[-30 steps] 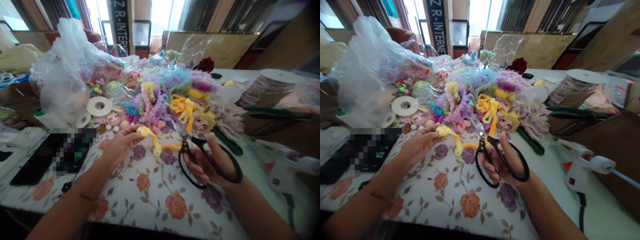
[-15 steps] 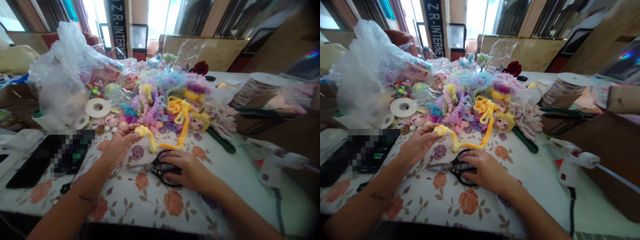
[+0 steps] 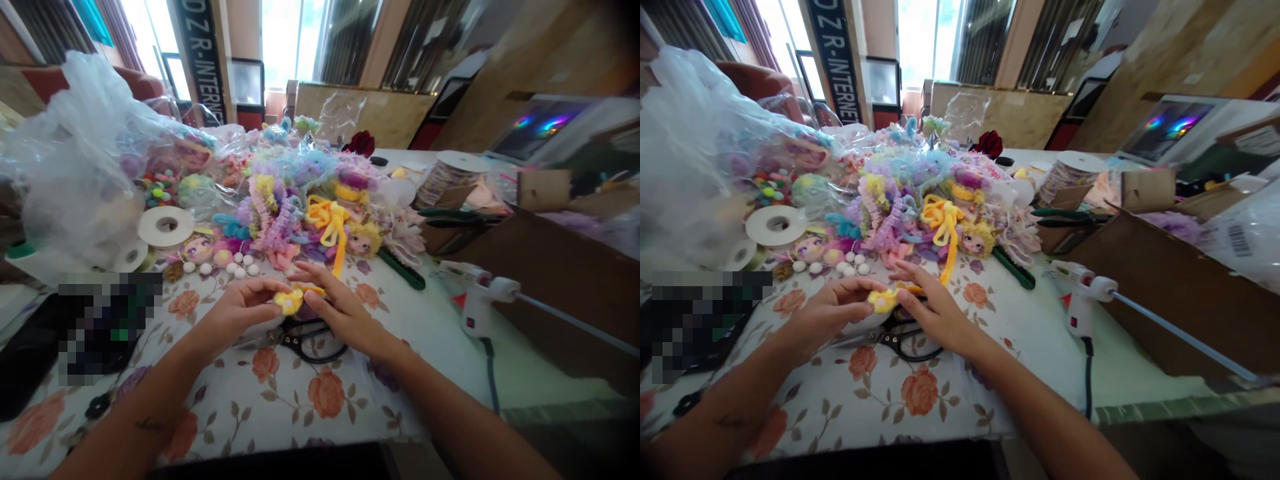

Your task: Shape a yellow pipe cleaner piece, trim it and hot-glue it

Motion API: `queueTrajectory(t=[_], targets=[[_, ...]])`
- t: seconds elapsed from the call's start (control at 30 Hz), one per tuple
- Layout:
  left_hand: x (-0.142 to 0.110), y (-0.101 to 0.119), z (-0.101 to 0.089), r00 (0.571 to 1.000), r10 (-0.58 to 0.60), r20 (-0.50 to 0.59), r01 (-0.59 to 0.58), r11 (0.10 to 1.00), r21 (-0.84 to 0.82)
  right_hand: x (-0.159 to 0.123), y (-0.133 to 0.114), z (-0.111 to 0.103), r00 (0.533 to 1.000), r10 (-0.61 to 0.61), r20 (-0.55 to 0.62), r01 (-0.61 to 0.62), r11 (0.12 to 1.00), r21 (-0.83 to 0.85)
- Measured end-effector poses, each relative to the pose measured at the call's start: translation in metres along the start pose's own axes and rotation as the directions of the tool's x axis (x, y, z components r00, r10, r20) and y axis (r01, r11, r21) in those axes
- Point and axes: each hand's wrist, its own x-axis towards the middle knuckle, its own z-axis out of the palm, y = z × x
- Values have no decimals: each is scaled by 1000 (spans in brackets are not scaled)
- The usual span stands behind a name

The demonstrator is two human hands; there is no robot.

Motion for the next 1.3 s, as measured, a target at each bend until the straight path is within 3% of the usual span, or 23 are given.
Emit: queueTrajectory(t=[0.13,0.3,0.77,1.07,1.3], targets=[[0,-3,-1,999,31,34,-32,999,16,6,-5,4,993,115,34,-117,990,80],[2,-8,-6,998,55,-14,-55,998,9,4,-4,-1,986,167,8,-167,981,101],[4,-8,-2,994,88,-69,-82,993,83,0,-2,9,992,54,-117,-57,998,-18],[8,-14,-2,990,130,-57,-125,988,89,-1,0,15,984,130,-122,-133,991,-20],[8,-17,-3,993,110,-51,-105,991,85,-1,0,13,987,42,-158,-58,993,-98]])
